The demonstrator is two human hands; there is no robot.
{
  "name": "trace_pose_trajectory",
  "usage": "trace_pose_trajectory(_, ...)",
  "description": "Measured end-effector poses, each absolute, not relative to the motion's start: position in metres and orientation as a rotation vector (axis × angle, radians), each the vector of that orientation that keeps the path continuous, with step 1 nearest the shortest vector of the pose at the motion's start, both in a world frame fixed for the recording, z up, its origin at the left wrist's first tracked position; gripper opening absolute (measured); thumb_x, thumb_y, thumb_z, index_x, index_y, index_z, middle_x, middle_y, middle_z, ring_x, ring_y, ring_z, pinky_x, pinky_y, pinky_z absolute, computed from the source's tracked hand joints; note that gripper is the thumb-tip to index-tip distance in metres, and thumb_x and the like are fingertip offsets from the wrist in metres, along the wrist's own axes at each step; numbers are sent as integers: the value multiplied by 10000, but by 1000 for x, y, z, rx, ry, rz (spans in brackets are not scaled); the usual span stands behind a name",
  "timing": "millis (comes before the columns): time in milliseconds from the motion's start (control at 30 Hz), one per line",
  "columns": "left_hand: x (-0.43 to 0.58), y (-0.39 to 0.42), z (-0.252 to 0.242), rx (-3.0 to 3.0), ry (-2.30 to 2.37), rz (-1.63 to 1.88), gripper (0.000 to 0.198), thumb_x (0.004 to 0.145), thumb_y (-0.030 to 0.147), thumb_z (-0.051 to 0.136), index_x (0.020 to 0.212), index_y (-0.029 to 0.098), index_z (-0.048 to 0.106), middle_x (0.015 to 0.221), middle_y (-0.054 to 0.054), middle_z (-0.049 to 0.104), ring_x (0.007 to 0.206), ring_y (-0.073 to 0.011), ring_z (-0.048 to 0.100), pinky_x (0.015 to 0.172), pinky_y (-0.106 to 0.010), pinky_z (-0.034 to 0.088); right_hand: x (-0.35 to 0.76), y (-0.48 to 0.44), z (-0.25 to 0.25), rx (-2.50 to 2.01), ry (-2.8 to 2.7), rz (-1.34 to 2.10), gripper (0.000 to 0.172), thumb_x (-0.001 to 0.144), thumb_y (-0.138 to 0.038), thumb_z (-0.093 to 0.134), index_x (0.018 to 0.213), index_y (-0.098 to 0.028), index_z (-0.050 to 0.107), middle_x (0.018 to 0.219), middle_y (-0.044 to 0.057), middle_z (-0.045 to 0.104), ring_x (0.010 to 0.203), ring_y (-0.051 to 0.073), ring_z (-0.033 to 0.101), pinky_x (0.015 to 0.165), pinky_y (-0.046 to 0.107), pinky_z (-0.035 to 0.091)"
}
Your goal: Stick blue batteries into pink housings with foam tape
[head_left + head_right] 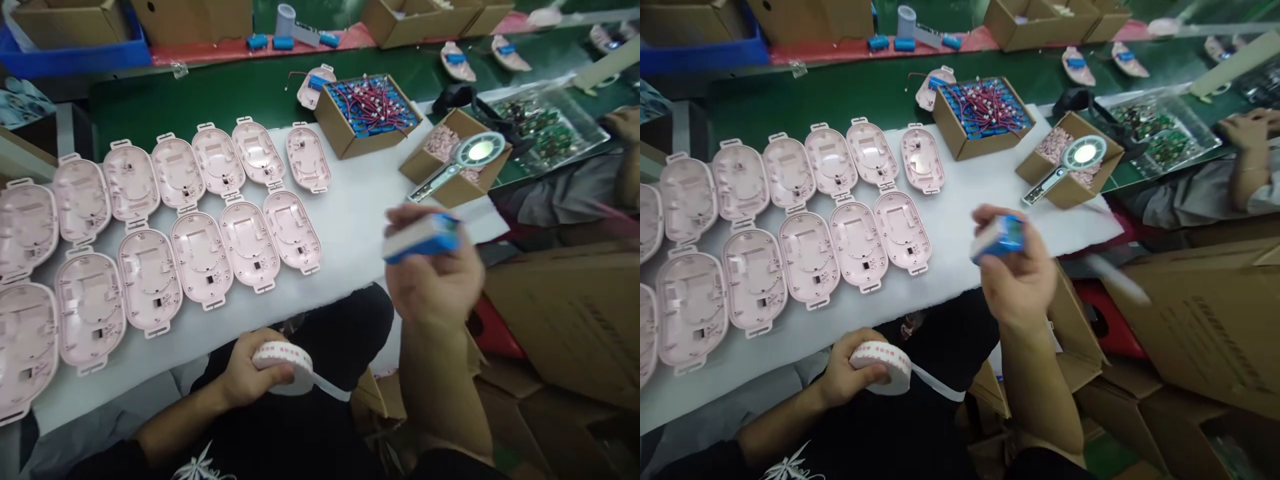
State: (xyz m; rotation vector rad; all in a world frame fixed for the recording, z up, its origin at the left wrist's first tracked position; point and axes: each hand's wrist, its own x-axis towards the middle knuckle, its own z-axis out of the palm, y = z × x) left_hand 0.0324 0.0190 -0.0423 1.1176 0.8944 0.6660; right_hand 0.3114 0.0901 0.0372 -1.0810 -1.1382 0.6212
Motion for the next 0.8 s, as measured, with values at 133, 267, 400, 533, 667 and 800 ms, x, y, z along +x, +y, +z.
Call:
trace_pose_trajectory(133,29,29,-38,1110,895,720,310,756,400,859,876,137,749,683,-39,704,546,-145,589,515,-232,468,295,163,15,-1203,-1700,611,492,923,-313,761,1400,-283,641,1343,48,699,1247,291,661,1112,517,525)
trace_pose_trajectory(267,26,23,-40,1055,828,667,324,780,415,851,890,137,729,631,-29,671,508,-143,576,494,-231,443,280,208,8,-1386,-2245,539,459,910,-134,675,1359,-228,654,1340,78,705,1220,311,658,1055,479,537)
trace_pose_trajectory(400,22,19,-45,1028,818,659,348,767,437,860,883,139,721,631,-28,655,502,-137,554,480,-226,419,273,225,7,-1440,-2532,508,391,910,-68,640,1272,-211,674,1247,94,726,1137,300,664,956,399,527)
trace_pose_trajectory(533,19,21,-46,1045,835,635,364,760,462,858,893,149,728,653,-29,651,521,-144,563,489,-228,428,267,230,3,-1457,-2627,522,389,886,-19,622,1222,-205,680,1181,95,734,1082,287,666,897,356,498)
trace_pose_trajectory(667,19,24,-48,1006,840,600,417,745,521,855,884,153,714,629,-25,635,508,-147,549,489,-232,422,264,234,5,-1409,-2664,560,376,903,-56,603,1235,-212,685,1220,93,730,1140,272,655,952,352,494)
trace_pose_trajectory(800,22,23,-58,1005,862,641,481,700,586,868,854,155,721,654,-27,619,548,-140,514,518,-233,411,265,237,5,-1468,-2607,556,237,919,-123,621,1098,-234,729,1098,67,762,1012,250,697,897,339,520)
